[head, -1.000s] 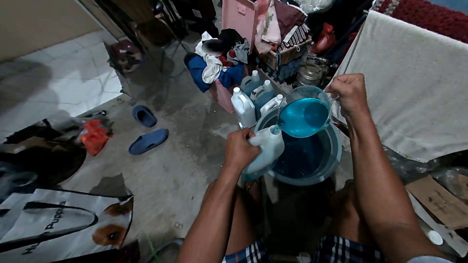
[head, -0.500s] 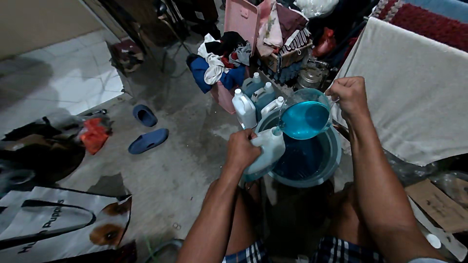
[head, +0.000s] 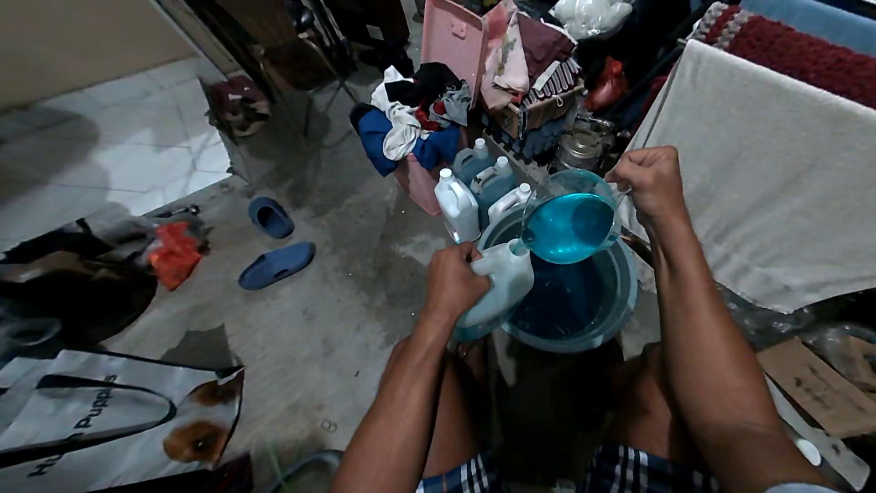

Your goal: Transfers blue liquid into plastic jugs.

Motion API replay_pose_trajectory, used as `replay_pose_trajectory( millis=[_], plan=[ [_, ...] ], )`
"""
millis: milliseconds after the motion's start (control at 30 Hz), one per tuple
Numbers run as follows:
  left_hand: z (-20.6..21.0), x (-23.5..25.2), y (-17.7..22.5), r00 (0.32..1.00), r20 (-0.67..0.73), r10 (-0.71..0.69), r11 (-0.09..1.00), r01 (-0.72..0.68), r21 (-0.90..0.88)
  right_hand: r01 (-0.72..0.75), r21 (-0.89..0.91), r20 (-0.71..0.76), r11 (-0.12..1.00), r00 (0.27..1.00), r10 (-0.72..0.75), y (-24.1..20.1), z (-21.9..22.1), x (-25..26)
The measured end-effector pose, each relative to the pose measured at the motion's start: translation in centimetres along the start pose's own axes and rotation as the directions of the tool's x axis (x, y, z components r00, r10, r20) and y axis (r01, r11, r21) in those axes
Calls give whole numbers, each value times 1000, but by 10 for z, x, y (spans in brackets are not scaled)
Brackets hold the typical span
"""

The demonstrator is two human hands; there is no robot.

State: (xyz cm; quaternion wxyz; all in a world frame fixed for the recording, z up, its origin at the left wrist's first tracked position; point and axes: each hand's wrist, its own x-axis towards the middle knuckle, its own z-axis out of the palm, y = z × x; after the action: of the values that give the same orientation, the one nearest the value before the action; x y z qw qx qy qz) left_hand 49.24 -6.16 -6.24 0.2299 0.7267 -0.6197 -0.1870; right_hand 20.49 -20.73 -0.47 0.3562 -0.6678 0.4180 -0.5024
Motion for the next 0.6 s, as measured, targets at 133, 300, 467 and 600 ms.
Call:
replay_pose_trajectory(
  millis=[133, 300, 467, 600],
  plan=[
    [0, 0, 0, 1000, 1, -5, 1000, 5, 11, 2, -18, -1, 1000, 1000, -2, -2, 0, 0],
    [1, 0, 0, 1000, -8, 0, 1000, 0, 7, 17, -35, 4, 999, 1000, -17, -2, -1, 2],
    [1, 1, -1, 1000, -14, 6, 1000, -6, 0, 18, -73, 10, 997, 1000, -17, -5, 0, 4],
    [1, 1, -2, 1000, -15, 16, 1000, -16, -3, 20, -95, 16, 995, 1000, -18, -6, 0, 5]
  ],
)
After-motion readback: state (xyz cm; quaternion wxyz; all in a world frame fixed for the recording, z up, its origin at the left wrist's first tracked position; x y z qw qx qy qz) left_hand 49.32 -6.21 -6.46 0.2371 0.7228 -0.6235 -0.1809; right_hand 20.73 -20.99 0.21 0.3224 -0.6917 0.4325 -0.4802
